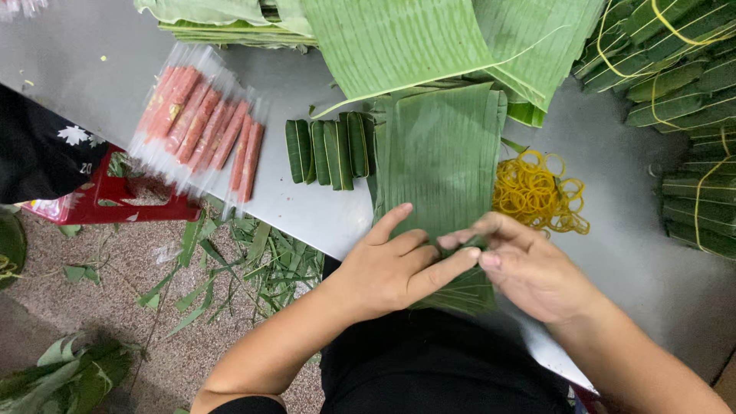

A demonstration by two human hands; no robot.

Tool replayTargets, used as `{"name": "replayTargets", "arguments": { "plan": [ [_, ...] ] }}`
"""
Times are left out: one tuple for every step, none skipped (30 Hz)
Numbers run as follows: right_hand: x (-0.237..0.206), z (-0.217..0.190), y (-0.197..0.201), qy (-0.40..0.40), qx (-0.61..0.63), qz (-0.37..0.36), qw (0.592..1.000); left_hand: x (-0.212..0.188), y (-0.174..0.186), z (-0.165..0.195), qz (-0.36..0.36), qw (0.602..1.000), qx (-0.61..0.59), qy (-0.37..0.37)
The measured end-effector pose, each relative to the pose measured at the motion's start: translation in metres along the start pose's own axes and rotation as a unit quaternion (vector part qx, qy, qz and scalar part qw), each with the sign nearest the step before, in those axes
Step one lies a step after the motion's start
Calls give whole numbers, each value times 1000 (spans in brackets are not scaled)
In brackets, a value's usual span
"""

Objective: The person places a pink sausage stick on a banana leaf, folds the leaf around it, and secures the wrapped roll with a yellow rubber band. They repeat this wrapping cycle, stacking the finished leaf-wrapped rolls on the table alongside the others.

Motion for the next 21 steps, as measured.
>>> {"name": "replayTargets", "arguments": {
  "plan": [
    [-2, -1, -2, 3, -12, -14, 1000, -2, 1, 1, 16, 1000, 18, -17],
    [-5, -5, -5, 7, -26, -27, 999, -4, 3, 2, 33, 998, 37, -36],
    [-8, -7, -9, 12, -40, -40, 998, -6, 3, 1, 28, 999, -8, -28],
    [-10, -13, -10, 65, -114, -23, 991, -6, 2, 0, 21, 998, -54, -18],
    [-12, -19, -13, 116, -188, -5, 975, -7, 1, 0, 15, 995, -99, -7],
    [-15, -24, -17, 167, -261, 11, 951, -6, 1, -1, 21, 991, -132, 12],
    [-19, -30, -25, 241, -353, 22, 904, -5, 0, -2, 27, 986, -163, 31],
    [-24, -35, -32, 311, -439, 32, 842, -4, -2, -1, 33, 979, -194, 50],
    [-28, -37, -42, 376, -519, 42, 766, -2, -3, 0, 44, 979, -191, 60],
    [-26, -37, -43, 366, -520, 59, 770, -1, -5, 1, 54, 978, -188, 71],
    [-24, -37, -44, 355, -520, 76, 773, 0, -6, 3, 64, 977, -185, 81],
    [-23, -38, -44, 344, -521, 93, 776, 1, -8, 4, 73, 978, -175, 82],
    [-21, -41, -45, 347, -520, 88, 776, 1, -9, 6, 82, 979, -166, 82],
    [-16, -47, -44, 351, -520, 84, 774, 1, -9, 6, 91, 980, -158, 82],
    [-12, -53, -42, 355, -521, 79, 772, 0, -11, 3, 84, 970, -196, 116],
    [-10, -64, -37, 380, -594, 130, 697, -1, -14, 0, 77, 958, -232, 152],
    [-6, -74, -32, 398, -659, 177, 613, -3, -16, -4, 68, 943, -267, 188],
    [-3, -82, -28, 412, -714, 221, 521, -4, -16, -6, 67, 940, -270, 196],
    [2, -84, -25, 410, -740, 221, 485, -5, -15, -8, 68, 938, -271, 204],
    [10, -86, -21, 408, -764, 221, 448, -5, -15, -10, 69, 937, -271, 211],
    [14, -86, -19, 405, -786, 221, 412, -5, -14, -11, 69, 935, -275, 215]
  ]
}}
Point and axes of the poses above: each hand's wrist, its own x-axis towards the middle knuckle, its own y-axis out of the back of the hand, z = x × y, the point moved 6 cm from there along x, towards the middle knuckle, and after that the axes turned 10 degrees about z, right-handed, at the moved point
